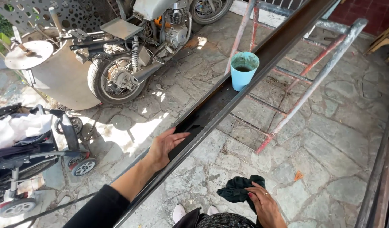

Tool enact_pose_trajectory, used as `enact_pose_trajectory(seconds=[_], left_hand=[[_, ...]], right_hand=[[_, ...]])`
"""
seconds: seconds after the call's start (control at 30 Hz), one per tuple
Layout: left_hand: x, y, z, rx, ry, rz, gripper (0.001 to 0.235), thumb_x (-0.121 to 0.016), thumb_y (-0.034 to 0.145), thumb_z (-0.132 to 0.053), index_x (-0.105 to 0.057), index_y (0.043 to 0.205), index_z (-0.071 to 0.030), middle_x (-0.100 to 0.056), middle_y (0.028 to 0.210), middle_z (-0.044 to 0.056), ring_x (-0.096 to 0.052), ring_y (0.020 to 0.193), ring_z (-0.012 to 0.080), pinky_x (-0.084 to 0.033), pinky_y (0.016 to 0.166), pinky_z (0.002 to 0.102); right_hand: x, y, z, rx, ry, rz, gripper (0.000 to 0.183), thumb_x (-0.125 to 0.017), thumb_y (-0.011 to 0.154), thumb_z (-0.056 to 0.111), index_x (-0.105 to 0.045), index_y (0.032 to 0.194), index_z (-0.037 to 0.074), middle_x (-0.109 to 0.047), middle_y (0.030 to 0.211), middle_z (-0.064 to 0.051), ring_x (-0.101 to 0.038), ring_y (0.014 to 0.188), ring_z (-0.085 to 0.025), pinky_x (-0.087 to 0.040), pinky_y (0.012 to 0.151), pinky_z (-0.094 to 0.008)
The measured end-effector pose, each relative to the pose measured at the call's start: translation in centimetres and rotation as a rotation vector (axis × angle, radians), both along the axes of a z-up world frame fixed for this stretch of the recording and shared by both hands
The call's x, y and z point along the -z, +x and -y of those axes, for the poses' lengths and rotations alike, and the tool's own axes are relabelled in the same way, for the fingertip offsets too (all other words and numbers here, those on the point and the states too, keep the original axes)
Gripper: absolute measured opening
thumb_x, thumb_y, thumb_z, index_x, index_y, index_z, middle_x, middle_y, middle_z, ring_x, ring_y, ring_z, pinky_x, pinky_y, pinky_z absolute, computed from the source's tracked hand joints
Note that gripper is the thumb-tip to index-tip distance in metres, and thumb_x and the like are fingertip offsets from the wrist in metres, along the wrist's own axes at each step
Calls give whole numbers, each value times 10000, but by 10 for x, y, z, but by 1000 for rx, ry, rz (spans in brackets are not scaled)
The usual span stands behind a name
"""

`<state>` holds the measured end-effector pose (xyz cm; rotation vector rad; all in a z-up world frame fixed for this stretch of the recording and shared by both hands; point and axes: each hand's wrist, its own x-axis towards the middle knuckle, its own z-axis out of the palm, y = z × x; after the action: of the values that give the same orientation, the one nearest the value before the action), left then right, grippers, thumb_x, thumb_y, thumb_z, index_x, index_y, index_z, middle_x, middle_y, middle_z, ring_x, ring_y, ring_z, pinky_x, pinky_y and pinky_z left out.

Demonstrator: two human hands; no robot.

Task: Wiping the interior surface of a long metal U-beam using a cloth and cleaning solution.

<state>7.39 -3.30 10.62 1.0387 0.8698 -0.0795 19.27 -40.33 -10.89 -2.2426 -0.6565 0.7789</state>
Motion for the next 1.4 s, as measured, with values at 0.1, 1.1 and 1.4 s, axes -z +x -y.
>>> enact_pose_trajectory(seconds=[0.1, 1.1, 1.4], left_hand=[[3, 42, 3, 4, 14, 42, 715, -361, 858, -600, -649, 1350, -169, -462, 1670, 18, -247, 1608, 220, 187, 1172, 706], [18, -174, 1, -116, -6, -155, 797, -366, 823, -648, -727, 1342, -163, -614, 1567, 17, -348, 1535, 225, 136, 1169, 627], [25, -2, -4, 138, -58, 186, 797, -439, 826, -624, -506, 1478, -171, -332, 1714, 51, -126, 1625, 263, 173, 1153, 721]], right_hand=[[10, 10, 14, 33, 7, 33, 370, -495, 1013, 320, -770, 1236, 213, -665, 1437, 13, -498, 1470, -138, -468, 1116, -376], [71, 23, 30, -142, -155, -1, 355, -490, 1019, 364, -746, 1237, 250, -663, 1423, 67, -446, 1504, -83, -435, 1159, -328], [28, 24, -16, -222, -168, 112, 352, -467, 1025, 370, -718, 1208, 202, -707, 1356, 20, -438, 1515, -151, -396, 1196, -358]])
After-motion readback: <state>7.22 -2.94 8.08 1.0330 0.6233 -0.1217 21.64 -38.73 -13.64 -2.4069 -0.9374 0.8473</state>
